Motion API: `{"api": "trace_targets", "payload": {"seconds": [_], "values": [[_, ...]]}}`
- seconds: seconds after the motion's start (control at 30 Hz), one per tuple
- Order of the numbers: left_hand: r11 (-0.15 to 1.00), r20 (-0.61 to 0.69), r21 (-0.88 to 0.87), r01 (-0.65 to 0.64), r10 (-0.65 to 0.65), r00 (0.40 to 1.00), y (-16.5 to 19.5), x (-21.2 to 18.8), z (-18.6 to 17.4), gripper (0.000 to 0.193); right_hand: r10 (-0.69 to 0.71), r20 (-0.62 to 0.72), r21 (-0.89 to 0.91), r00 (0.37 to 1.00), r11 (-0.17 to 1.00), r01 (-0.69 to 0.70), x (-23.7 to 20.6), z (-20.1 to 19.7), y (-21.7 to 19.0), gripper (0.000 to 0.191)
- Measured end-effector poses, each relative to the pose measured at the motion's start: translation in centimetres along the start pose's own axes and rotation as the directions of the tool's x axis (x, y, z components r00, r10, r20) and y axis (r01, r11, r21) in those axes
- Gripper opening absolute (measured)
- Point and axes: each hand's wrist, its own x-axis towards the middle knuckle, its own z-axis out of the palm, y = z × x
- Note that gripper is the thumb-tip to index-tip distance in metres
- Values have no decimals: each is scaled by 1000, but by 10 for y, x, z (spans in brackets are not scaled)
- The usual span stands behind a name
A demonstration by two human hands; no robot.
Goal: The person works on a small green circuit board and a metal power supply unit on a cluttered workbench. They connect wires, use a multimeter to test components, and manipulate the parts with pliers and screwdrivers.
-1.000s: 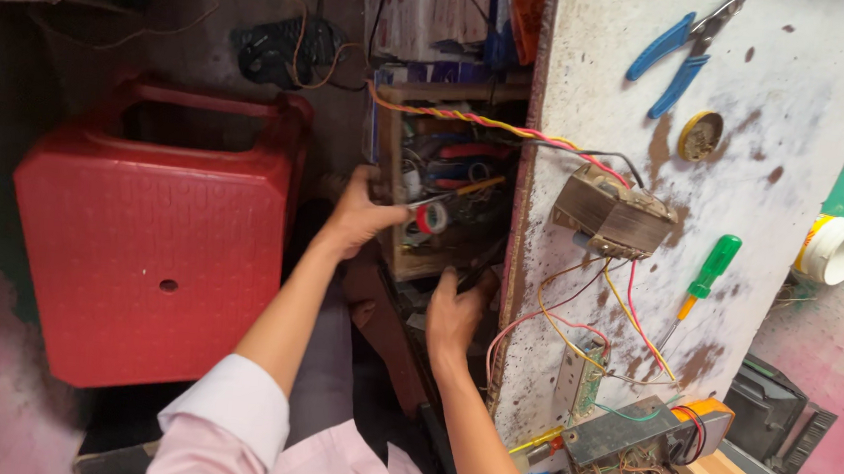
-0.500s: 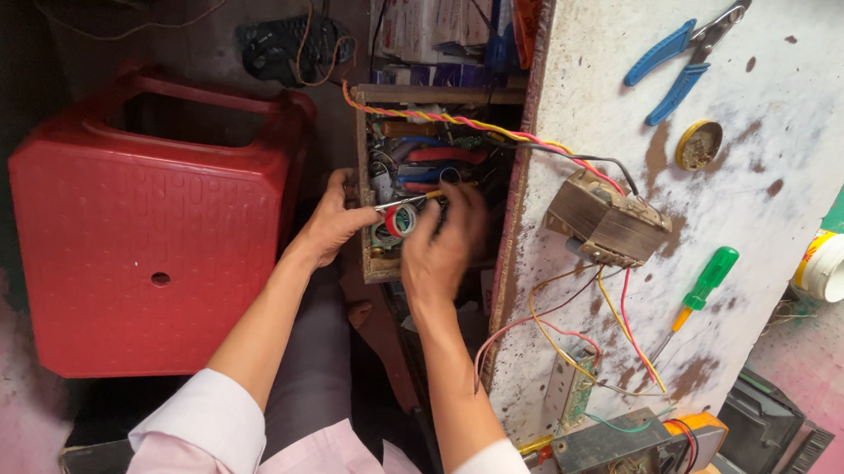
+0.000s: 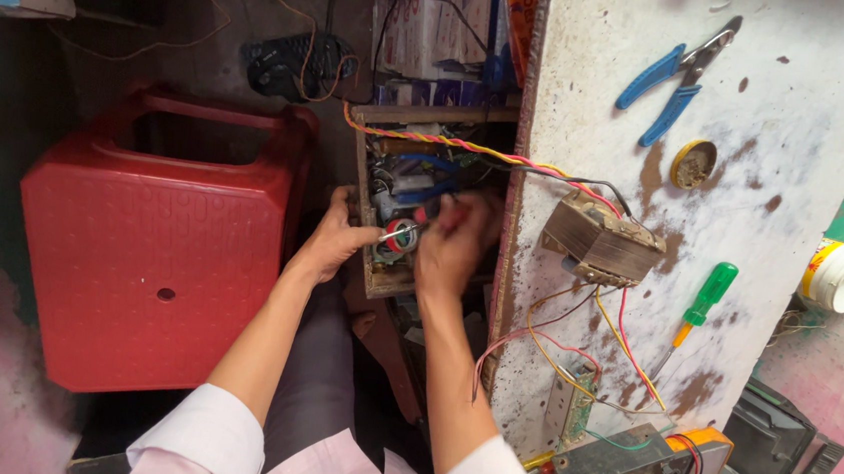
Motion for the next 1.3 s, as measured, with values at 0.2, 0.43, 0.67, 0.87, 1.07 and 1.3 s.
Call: {"api": "trace_targets", "payload": {"seconds": [0.2,0.43,0.67,0.87,1.07,1.3], "values": [[1000,8,20,-16,16,1000,-2,2,-1,93,147,-154,269,977,958,-101,-45,-16,-1,17],[1000,1,28,-2,2,1000,-3,-1,2,94,641,58,558,765,615,-557,-49,-32,8,16],[995,-34,100,24,-21,999,-2,-1,3,98,424,756,646,498,-361,-673,-43,-42,4,16],[984,-95,129,126,-114,989,3,-3,3,101,115,767,637,631,-249,-729,-59,-48,-34,22],[983,-77,84,163,-157,985,10,-6,7,94,43,836,506,547,-444,-739,-74,-50,-52,19],[994,-36,111,-15,19,999,-9,7,10,94,145,857,515,495,-278,-811,-93,-70,-44,15]]}}
